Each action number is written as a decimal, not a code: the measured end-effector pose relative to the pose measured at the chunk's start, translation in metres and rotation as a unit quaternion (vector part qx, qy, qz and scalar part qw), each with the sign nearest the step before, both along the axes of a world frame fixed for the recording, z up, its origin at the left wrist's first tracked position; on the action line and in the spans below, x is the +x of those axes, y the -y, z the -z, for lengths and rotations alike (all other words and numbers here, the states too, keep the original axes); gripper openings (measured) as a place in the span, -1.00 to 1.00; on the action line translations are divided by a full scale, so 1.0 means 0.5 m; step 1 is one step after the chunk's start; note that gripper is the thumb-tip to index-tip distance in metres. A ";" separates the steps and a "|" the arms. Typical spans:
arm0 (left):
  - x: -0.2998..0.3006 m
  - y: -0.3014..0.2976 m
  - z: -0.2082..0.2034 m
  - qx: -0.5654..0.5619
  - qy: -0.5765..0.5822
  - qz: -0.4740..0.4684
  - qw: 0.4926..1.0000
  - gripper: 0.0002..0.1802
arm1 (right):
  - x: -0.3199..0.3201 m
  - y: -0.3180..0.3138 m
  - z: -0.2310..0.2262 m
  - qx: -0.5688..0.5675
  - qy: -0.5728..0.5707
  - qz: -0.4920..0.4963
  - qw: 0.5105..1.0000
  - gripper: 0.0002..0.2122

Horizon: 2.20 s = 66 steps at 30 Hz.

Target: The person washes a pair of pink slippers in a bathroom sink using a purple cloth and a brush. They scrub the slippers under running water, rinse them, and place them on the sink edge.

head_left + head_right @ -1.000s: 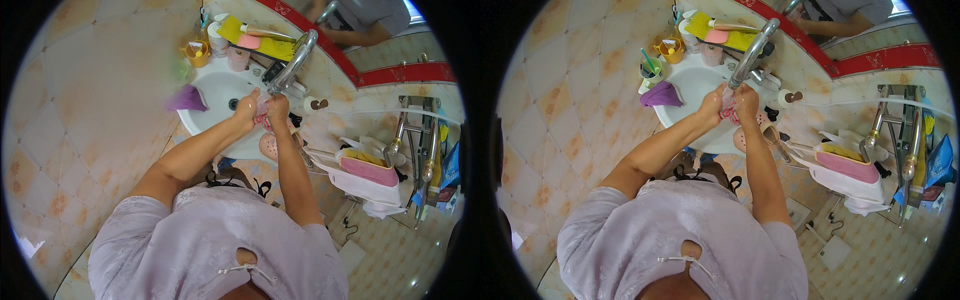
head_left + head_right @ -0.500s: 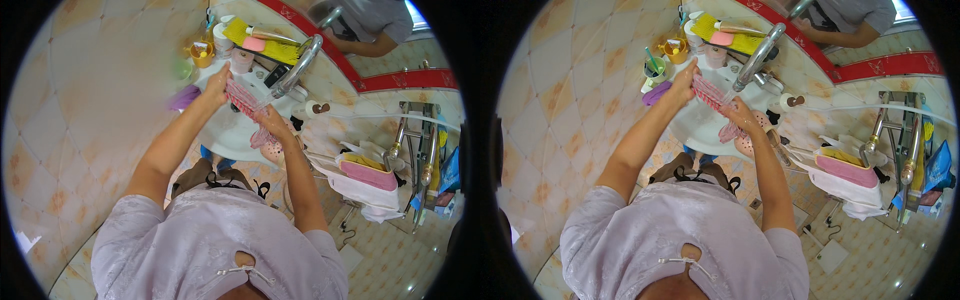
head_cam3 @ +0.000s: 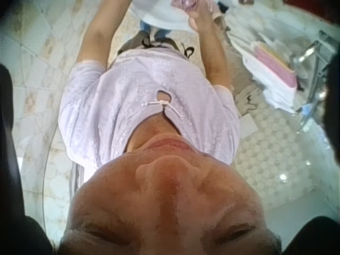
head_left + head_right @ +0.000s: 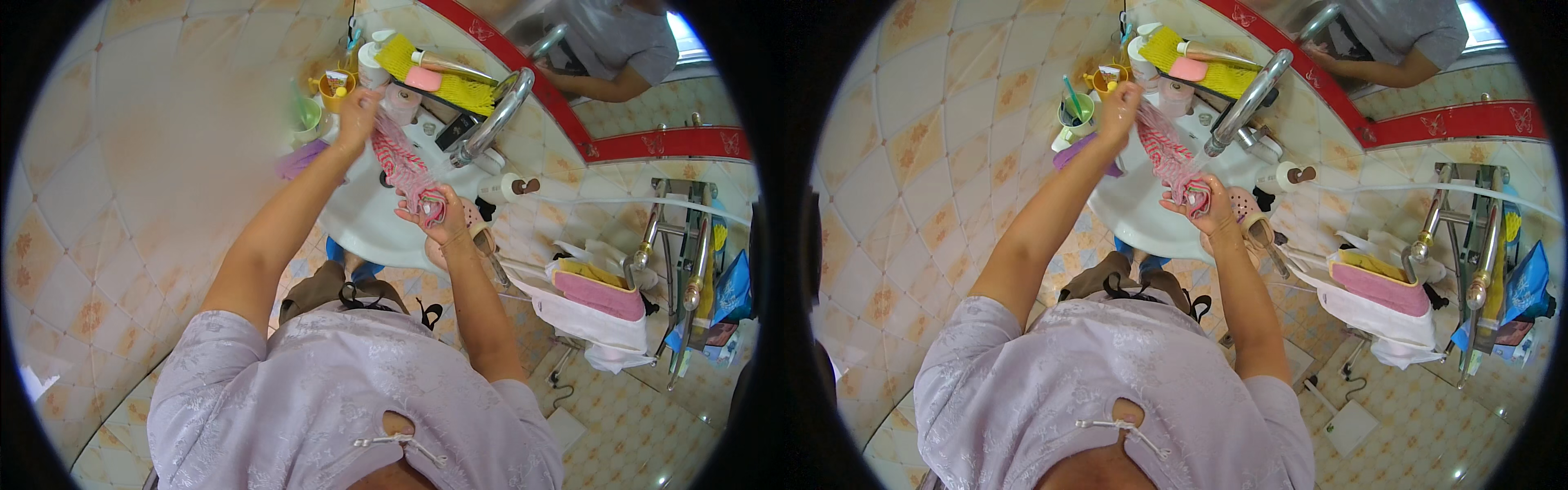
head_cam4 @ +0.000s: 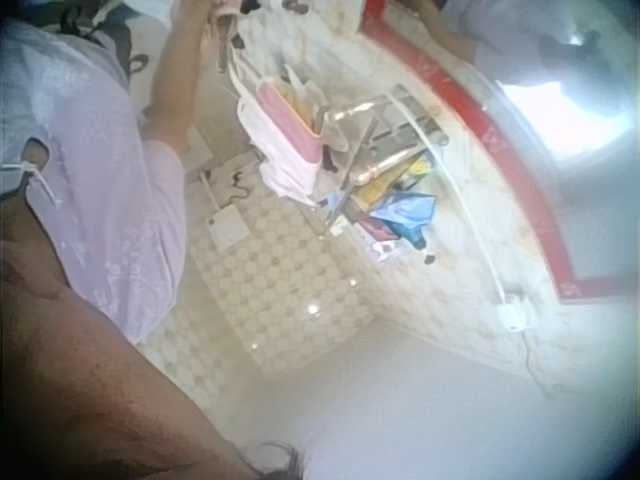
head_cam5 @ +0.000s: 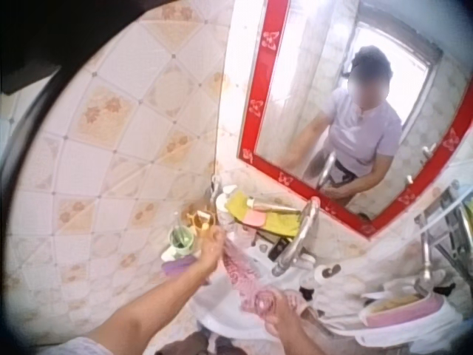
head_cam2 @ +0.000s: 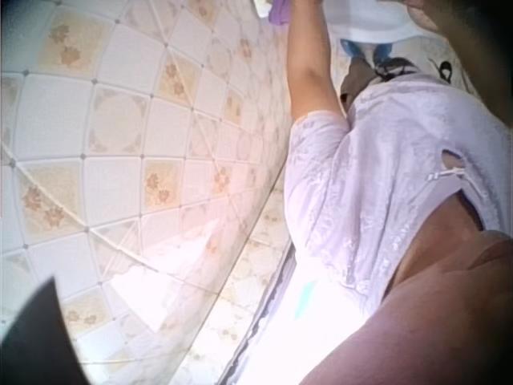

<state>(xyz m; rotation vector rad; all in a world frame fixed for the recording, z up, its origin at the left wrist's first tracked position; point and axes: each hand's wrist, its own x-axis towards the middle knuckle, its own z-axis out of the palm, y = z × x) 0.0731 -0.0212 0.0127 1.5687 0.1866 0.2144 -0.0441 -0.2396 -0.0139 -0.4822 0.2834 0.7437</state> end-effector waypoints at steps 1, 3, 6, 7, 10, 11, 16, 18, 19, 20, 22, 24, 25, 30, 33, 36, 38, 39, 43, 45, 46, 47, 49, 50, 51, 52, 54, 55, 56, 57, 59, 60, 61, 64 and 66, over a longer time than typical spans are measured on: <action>-0.037 0.023 -0.003 0.023 -0.026 0.097 0.995 -0.83 | 0.002 -0.004 0.008 -0.019 -0.009 0.027 0.999 -0.49; -0.132 0.068 -0.015 0.134 0.115 0.286 0.942 -0.74 | 0.011 -0.010 0.013 -0.034 -0.028 0.059 0.997 -0.49; -0.239 0.062 -0.050 0.310 0.379 0.487 0.723 -0.42 | 0.023 -0.011 -0.009 -0.080 0.017 0.054 0.995 -0.56; -0.244 0.045 -0.062 0.318 0.360 0.430 0.764 -0.33 | 0.027 -0.009 -0.023 -0.131 0.079 0.044 0.987 -0.60; -0.218 -0.009 -0.087 0.411 0.367 0.300 0.779 -0.01 | 0.031 -0.005 -0.072 -0.165 0.082 0.014 0.983 -0.83; -0.197 -0.017 -0.090 0.481 0.381 0.304 0.728 -0.03 | 0.034 -0.006 -0.088 -0.119 0.084 -0.029 0.989 -0.86; -0.108 0.001 -0.089 0.471 0.485 0.398 0.620 -0.12 | 0.056 -0.029 -0.140 -0.130 0.163 -0.326 0.922 -0.88; -0.097 0.018 -0.095 0.554 0.341 0.502 0.571 -0.15 | 0.069 -0.039 -0.145 -0.255 0.139 -0.386 0.876 -0.87; -0.094 0.029 -0.098 0.562 0.305 0.491 0.592 -0.18 | 0.073 -0.044 -0.145 -0.311 0.182 -0.359 0.861 -0.84; -0.091 0.039 -0.101 0.574 0.261 0.482 0.608 -0.22 | 0.077 -0.047 -0.142 -0.395 0.216 -0.332 0.829 -0.81; -0.086 0.055 -0.103 0.576 0.187 0.475 0.638 -0.32 | 0.081 -0.054 -0.135 -0.559 0.342 -0.257 0.710 -0.76; -0.080 0.067 -0.091 0.556 0.137 0.468 0.673 -0.44 | 0.080 -0.059 -0.124 -0.666 0.491 -0.158 0.539 -0.70; -0.079 0.071 -0.080 0.539 0.115 0.469 0.691 -0.50 | 0.079 -0.062 -0.119 -0.710 0.481 -0.153 0.491 -0.67; -0.086 0.073 0.005 0.422 0.077 0.458 0.779 -0.66 | 0.067 -0.061 -0.099 -0.788 0.446 -0.213 0.367 -0.62; -0.089 0.071 0.043 0.307 0.029 0.461 0.832 -0.70 | 0.067 -0.056 -0.085 -0.770 0.515 -0.196 0.321 -0.62; -0.081 0.062 0.052 0.171 -0.223 0.509 0.813 -0.73 | 0.072 -0.054 -0.065 -0.762 0.566 -0.156 0.273 -0.63; -0.072 0.047 0.049 0.080 -0.223 0.537 0.810 -0.72 | 0.076 -0.056 -0.051 -0.768 0.563 -0.108 0.286 -0.62; -0.067 0.038 0.046 0.022 -0.220 0.557 0.800 -0.71 | 0.078 -0.058 -0.046 -0.768 0.561 -0.086 0.295 -0.61; -0.058 0.010 0.036 -0.227 -0.255 0.392 0.854 -0.62 | 0.077 -0.059 -0.048 -0.763 0.502 0.000 0.408 -0.60; -0.066 0.009 0.035 -0.237 -0.237 0.365 0.869 -0.61 | 0.069 -0.050 -0.064 -0.703 0.521 0.005 0.484 -0.63; -0.072 0.011 0.034 -0.245 -0.223 0.363 0.871 -0.61 | 0.064 -0.042 -0.074 -0.650 0.471 -0.030 0.595 -0.67; -0.080 0.011 0.033 -0.241 -0.213 0.362 0.875 -0.62 | 0.058 -0.030 -0.086 -0.586 0.391 -0.088 0.704 -0.70; -0.095 0.012 0.029 -0.257 -0.193 0.361 0.876 -0.65 | 0.048 -0.004 -0.108 -0.376 0.213 -0.143 0.891 -0.79; -0.102 0.011 0.026 -0.261 -0.191 0.355 0.877 -0.67 | 0.047 0.008 -0.116 -0.398 0.196 -0.142 0.885 -0.78; -0.107 0.007 0.024 -0.274 -0.195 0.361 0.870 -0.65 | 0.046 0.022 -0.124 -0.395 0.186 -0.159 0.885 -0.77; -0.112 0.003 0.020 -0.291 -0.197 0.386 0.853 -0.62 | 0.048 0.032 -0.130 -0.393 0.178 -0.177 0.885 -0.75; -0.118 -0.007 0.015 -0.328 -0.195 0.415 0.826 -0.57 | 0.055 0.046 -0.137 -0.405 0.196 -0.172 0.876 -0.78; -0.117 -0.014 0.012 -0.325 -0.212 0.419 0.821 -0.42 | 0.059 0.048 -0.139 -0.403 0.213 -0.170 0.874 -0.79; -0.117 -0.021 0.010 -0.277 -0.213 0.423 0.836 -0.41 | 0.064 0.047 -0.142 -0.430 0.203 -0.137 0.869 -0.80; -0.115 -0.027 0.009 -0.237 -0.206 0.444 0.839 -0.38 | 0.068 0.044 -0.145 -0.449 0.202 -0.104 0.864 -0.80; -0.115 -0.036 0.009 -0.113 -0.170 0.479 0.854 -0.31 | 0.073 0.030 -0.152 -0.475 0.196 -0.071 0.855 -0.79; -0.115 -0.038 0.011 -0.065 -0.153 0.522 0.836 -0.32 | 0.074 0.022 -0.157 -0.481 0.191 -0.073 0.852 -0.78; -0.118 -0.037 0.014 -0.008 -0.143 0.559 0.817 -0.33 | 0.075 0.014 -0.162 -0.499 0.165 -0.075 0.847 -0.76; -0.126 -0.026 0.027 0.084 -0.068 0.552 0.827 -0.41 | 0.077 -0.002 -0.176 -0.474 0.126 -0.085 0.867 -0.72; -0.129 -0.016 0.036 0.087 -0.001 0.510 0.856 -0.50 | 0.083 -0.001 -0.178 -0.508 0.182 -0.048 0.841 -0.68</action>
